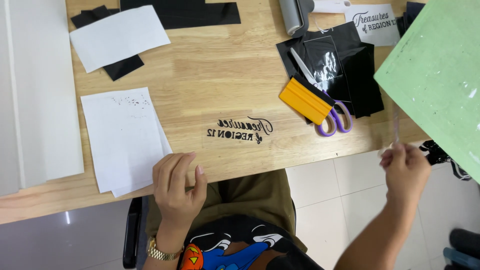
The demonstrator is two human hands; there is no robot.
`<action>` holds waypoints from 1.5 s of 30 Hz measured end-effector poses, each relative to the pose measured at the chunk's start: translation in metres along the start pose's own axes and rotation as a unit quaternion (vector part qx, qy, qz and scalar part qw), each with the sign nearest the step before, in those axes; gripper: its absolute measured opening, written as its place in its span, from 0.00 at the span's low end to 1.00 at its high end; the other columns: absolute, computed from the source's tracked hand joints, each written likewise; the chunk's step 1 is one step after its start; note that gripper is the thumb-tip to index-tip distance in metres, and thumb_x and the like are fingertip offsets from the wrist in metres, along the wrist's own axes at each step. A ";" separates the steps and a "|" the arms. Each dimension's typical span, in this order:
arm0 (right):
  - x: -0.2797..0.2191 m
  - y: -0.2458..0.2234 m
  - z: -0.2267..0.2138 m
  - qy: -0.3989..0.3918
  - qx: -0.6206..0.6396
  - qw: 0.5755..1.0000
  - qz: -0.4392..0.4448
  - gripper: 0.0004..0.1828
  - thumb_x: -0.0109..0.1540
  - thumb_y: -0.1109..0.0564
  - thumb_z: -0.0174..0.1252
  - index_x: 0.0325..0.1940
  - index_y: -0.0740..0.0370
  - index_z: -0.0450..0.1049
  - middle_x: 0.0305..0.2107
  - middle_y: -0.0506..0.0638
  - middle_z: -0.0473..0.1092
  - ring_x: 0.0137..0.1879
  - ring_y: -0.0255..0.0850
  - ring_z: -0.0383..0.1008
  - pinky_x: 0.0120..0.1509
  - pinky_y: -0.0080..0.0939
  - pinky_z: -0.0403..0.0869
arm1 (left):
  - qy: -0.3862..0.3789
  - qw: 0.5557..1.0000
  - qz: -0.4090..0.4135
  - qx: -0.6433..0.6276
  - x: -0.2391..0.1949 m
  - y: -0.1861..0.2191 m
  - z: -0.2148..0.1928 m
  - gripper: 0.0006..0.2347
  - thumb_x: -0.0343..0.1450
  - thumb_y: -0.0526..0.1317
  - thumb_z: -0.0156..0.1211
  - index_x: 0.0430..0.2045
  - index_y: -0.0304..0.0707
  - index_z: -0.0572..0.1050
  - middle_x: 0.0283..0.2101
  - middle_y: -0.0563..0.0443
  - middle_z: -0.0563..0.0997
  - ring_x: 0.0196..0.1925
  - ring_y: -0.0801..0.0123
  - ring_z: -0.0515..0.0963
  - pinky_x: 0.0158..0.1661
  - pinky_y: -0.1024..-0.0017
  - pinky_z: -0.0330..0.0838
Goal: Apply transfer tape to a vinyl decal and weed out excess material using a fine tool
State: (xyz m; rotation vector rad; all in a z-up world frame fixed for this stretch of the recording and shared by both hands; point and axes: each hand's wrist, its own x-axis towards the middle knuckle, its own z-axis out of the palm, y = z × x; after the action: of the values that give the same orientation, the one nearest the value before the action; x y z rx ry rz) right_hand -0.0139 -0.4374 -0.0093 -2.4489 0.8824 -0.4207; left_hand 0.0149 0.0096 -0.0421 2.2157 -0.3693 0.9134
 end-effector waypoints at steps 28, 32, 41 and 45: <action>-0.146 -0.116 0.069 -0.118 0.643 0.744 -0.138 0.12 0.69 0.54 0.50 0.43 0.68 0.69 0.25 0.58 0.66 0.28 0.46 0.65 0.34 0.43 0.67 | -0.277 0.899 -0.163 -0.298 0.022 0.072 0.022 0.31 0.74 0.62 0.51 0.60 0.32 0.69 0.51 0.44 0.77 0.53 0.58 0.75 0.54 0.61 0.69; -0.125 -0.086 0.081 -0.091 0.581 0.801 -0.115 0.26 0.72 0.50 0.48 0.62 0.79 0.68 0.46 0.73 0.74 0.40 0.61 0.78 0.48 0.51 0.79 | -0.270 0.960 0.023 0.067 0.017 0.053 0.034 0.20 0.75 0.53 0.55 0.57 0.43 0.75 0.60 0.51 0.76 0.59 0.57 0.73 0.56 0.56 0.68; -0.103 -0.120 0.100 -0.100 0.414 0.856 -0.292 0.02 0.62 0.67 0.57 0.37 0.69 0.70 0.25 0.57 0.69 0.31 0.45 0.69 0.38 0.36 0.68 | -0.258 0.959 0.071 0.092 0.011 0.050 0.033 0.15 0.77 0.48 0.54 0.53 0.41 0.78 0.55 0.53 0.79 0.57 0.64 0.77 0.54 0.59 0.70; -0.096 -0.132 0.099 -0.158 0.355 0.834 -0.392 0.06 0.62 0.63 0.54 0.34 0.70 0.72 0.22 0.55 0.70 0.25 0.48 0.71 0.34 0.40 0.70 | -0.259 0.958 0.068 0.098 0.005 0.045 0.030 0.13 0.77 0.46 0.55 0.53 0.49 0.80 0.57 0.59 0.79 0.57 0.68 0.77 0.55 0.63 0.69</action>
State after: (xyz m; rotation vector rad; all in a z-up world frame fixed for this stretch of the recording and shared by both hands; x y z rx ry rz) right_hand 0.0257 -0.2517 -0.0296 -1.9492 -0.4242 -0.4799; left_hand 0.0116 -0.0436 -0.0318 2.6301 -0.7047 0.4336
